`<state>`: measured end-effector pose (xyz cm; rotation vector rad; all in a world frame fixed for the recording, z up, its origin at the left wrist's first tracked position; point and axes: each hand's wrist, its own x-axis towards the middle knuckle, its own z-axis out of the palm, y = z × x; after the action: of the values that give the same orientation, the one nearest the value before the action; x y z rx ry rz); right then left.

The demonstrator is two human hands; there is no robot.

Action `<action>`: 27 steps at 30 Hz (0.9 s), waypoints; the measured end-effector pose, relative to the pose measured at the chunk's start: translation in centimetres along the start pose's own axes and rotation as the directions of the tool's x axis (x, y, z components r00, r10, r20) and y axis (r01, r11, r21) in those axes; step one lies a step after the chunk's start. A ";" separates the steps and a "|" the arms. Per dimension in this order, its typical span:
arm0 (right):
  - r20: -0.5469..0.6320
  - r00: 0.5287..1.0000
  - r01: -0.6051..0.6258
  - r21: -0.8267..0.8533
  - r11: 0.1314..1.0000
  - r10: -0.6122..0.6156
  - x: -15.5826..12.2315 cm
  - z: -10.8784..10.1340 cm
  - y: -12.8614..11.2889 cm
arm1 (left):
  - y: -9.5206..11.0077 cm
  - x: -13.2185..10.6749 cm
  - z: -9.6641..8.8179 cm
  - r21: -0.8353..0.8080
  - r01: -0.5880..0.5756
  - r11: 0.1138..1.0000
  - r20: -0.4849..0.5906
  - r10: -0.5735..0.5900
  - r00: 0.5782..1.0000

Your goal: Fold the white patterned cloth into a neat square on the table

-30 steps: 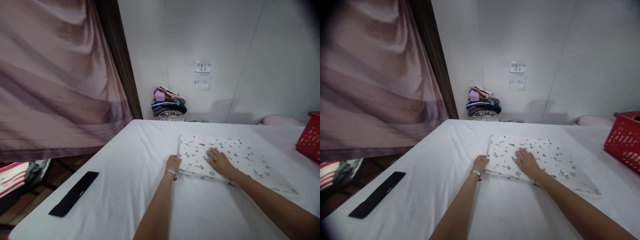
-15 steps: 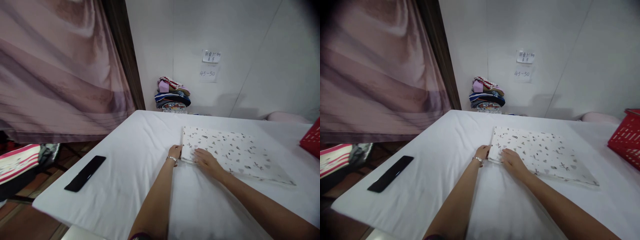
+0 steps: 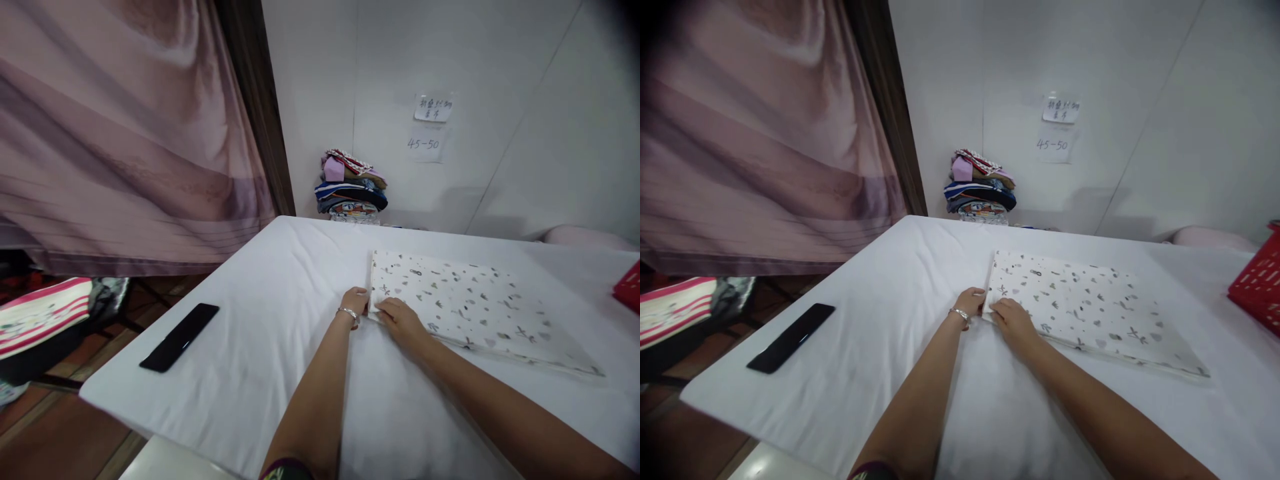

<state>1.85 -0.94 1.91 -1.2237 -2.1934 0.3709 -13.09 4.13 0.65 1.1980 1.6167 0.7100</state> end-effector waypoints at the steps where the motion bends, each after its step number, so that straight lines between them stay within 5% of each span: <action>1: -0.019 1.000 -0.007 0.019 1.000 0.007 -0.1 0.1 0.0 | 0.0 0.0 0.0 -0.026 -0.006 1.000 0.002 0.006 1.000; 10: 0.024 0.999 0.032 0.002 0.999 -0.032 -0.3 0.6 0.0 | 0.5 -0.2 0.0 -0.134 -0.034 0.990 0.003 0.034 0.999; 17: -0.011 1.000 -0.003 0.171 0.985 0.005 -0.4 -0.9 0.9 | 0.8 -0.3 0.0 0.073 -0.107 0.992 -0.097 0.114 0.989; 22: -0.083 0.980 -0.187 -0.088 0.978 0.180 -1.5 -4.6 5.2 | 0.7 0.2 0.0 0.059 -0.095 0.994 -0.082 0.100 0.992; 27: 0.067 0.902 -0.377 -0.363 0.852 0.427 -3.6 -5.5 9.1 | 0.8 0.3 -0.2 0.021 -0.068 0.997 -0.090 0.069 0.994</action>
<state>12.83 0.65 0.39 -1.9210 -2.1707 0.2536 -13.00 4.70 1.27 1.2550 1.6660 0.8048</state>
